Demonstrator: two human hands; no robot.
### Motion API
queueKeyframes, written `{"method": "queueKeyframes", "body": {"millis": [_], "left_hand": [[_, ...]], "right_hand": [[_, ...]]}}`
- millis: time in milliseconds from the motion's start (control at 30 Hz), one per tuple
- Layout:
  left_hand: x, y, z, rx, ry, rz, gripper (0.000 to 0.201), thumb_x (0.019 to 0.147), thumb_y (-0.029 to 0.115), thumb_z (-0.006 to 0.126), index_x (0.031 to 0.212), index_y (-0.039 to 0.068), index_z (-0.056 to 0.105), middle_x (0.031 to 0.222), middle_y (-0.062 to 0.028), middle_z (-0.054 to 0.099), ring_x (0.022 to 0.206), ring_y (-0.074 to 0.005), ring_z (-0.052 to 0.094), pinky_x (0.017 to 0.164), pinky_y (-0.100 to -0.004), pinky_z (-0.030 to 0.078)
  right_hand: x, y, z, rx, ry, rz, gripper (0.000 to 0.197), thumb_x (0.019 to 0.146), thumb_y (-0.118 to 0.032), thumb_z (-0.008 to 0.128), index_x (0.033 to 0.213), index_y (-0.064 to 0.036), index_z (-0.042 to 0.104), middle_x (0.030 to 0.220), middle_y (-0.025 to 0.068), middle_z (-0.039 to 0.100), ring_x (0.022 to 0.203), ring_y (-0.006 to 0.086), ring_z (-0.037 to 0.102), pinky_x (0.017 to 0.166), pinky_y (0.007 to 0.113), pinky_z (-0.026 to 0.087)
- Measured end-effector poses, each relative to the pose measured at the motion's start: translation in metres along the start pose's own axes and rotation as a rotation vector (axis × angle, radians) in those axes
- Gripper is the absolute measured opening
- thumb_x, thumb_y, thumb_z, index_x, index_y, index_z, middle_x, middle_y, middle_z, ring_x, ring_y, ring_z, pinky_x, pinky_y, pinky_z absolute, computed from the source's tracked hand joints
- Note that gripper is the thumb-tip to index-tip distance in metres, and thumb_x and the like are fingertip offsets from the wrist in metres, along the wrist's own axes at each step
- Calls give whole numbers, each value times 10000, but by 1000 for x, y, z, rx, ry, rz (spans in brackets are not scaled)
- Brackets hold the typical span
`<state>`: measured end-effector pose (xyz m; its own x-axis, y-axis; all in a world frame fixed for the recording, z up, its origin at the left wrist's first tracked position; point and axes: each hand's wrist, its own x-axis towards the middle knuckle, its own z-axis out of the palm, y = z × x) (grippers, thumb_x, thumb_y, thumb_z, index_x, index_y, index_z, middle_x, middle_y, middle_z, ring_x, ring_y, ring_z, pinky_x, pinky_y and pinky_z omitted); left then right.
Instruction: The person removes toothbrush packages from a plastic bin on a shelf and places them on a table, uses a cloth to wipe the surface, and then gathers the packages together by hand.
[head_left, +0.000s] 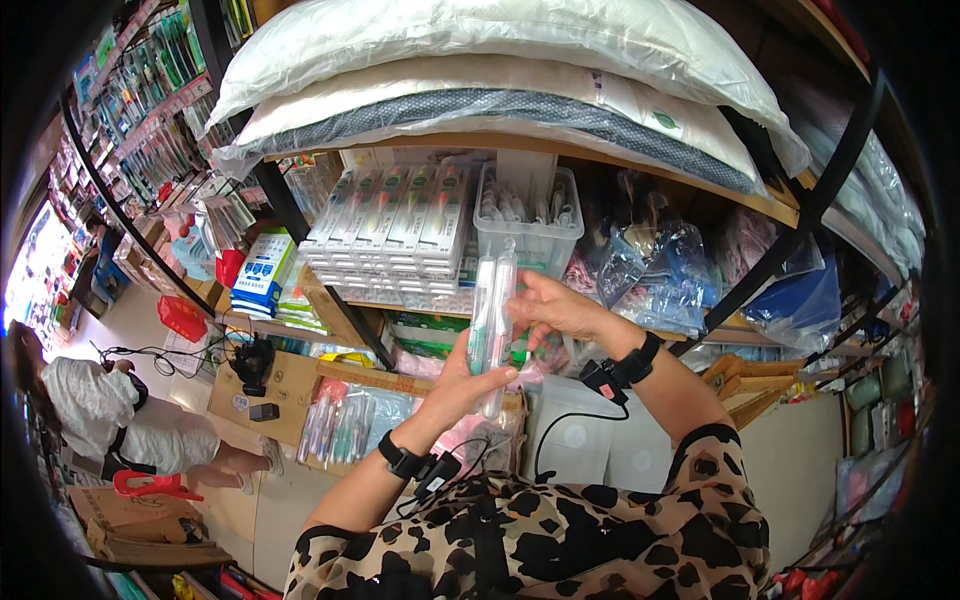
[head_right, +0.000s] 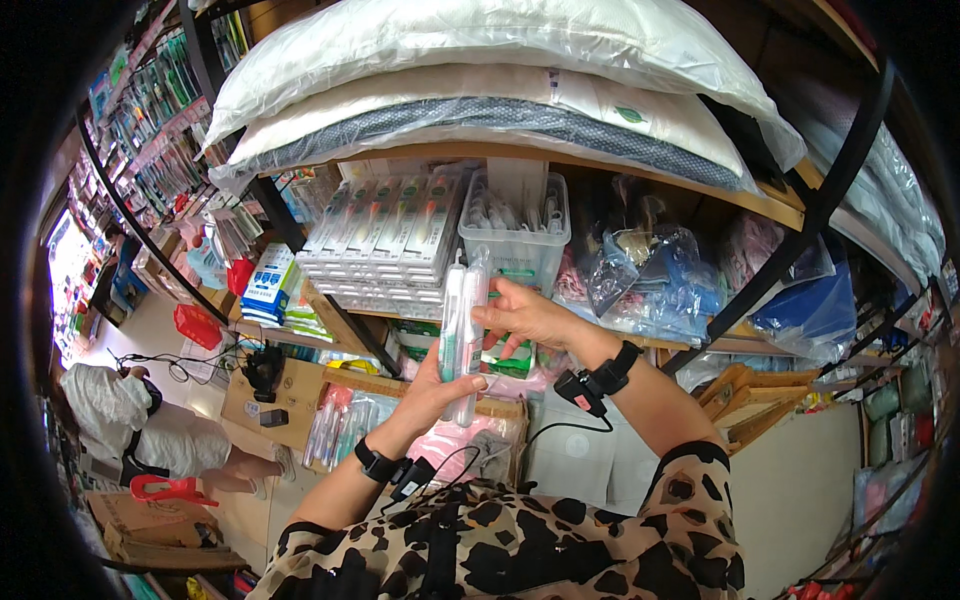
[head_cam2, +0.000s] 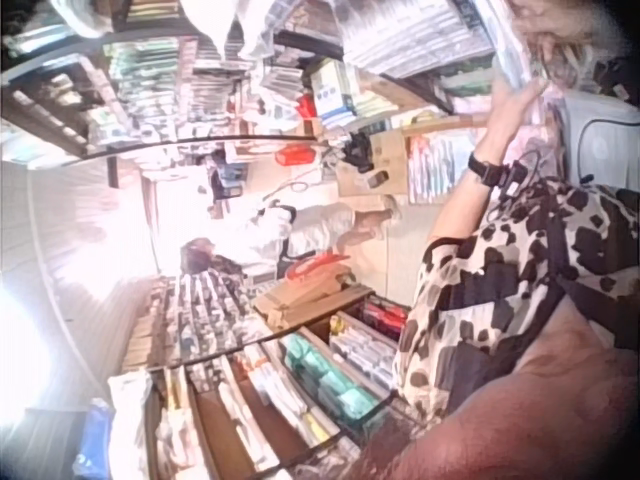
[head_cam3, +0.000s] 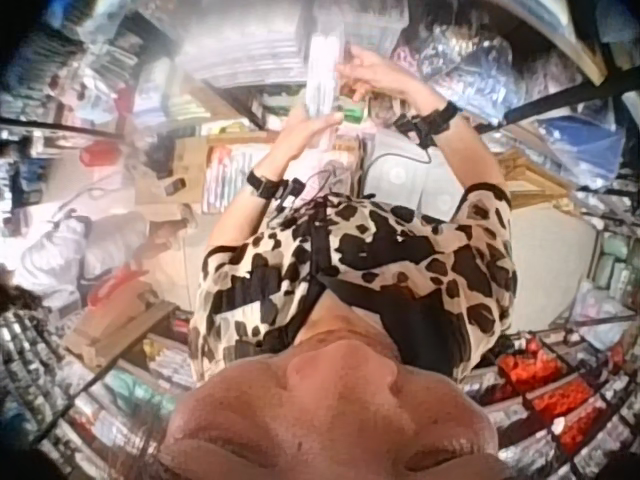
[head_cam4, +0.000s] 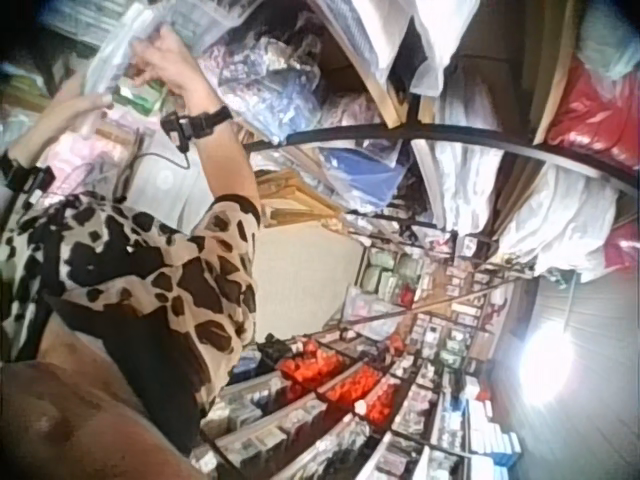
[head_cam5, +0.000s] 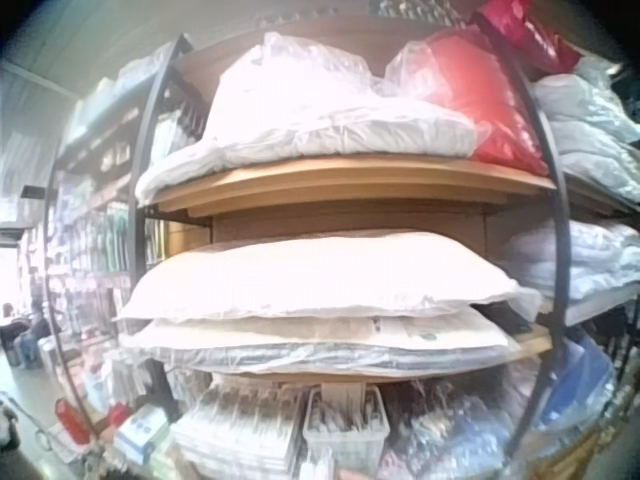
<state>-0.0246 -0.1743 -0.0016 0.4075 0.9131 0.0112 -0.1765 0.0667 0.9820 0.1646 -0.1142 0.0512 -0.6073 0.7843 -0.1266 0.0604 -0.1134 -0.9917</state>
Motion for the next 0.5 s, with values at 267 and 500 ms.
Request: {"method": "queueKeyframes", "body": {"millis": [267,500], "left_hand": [[3,-6,-1,6,-92,-44,666,739,231,673,1240,45,275,983,-101,521,823,-155,552,666,-304,488],[-5,7,-2,32,-141,-30,656,725,236,687,1230,27,324,1022,-87,504,865,-135,524,712,-279,458]], "right_hand": [[-14,4,4,93,81,30,503,838,-292,534,1210,-20,333,1034,126,525,807,191,575,603,293,515],[-22,-3,32,59,211,14,483,830,-299,555,1187,-32,369,1031,111,529,845,193,572,614,308,523]]}}
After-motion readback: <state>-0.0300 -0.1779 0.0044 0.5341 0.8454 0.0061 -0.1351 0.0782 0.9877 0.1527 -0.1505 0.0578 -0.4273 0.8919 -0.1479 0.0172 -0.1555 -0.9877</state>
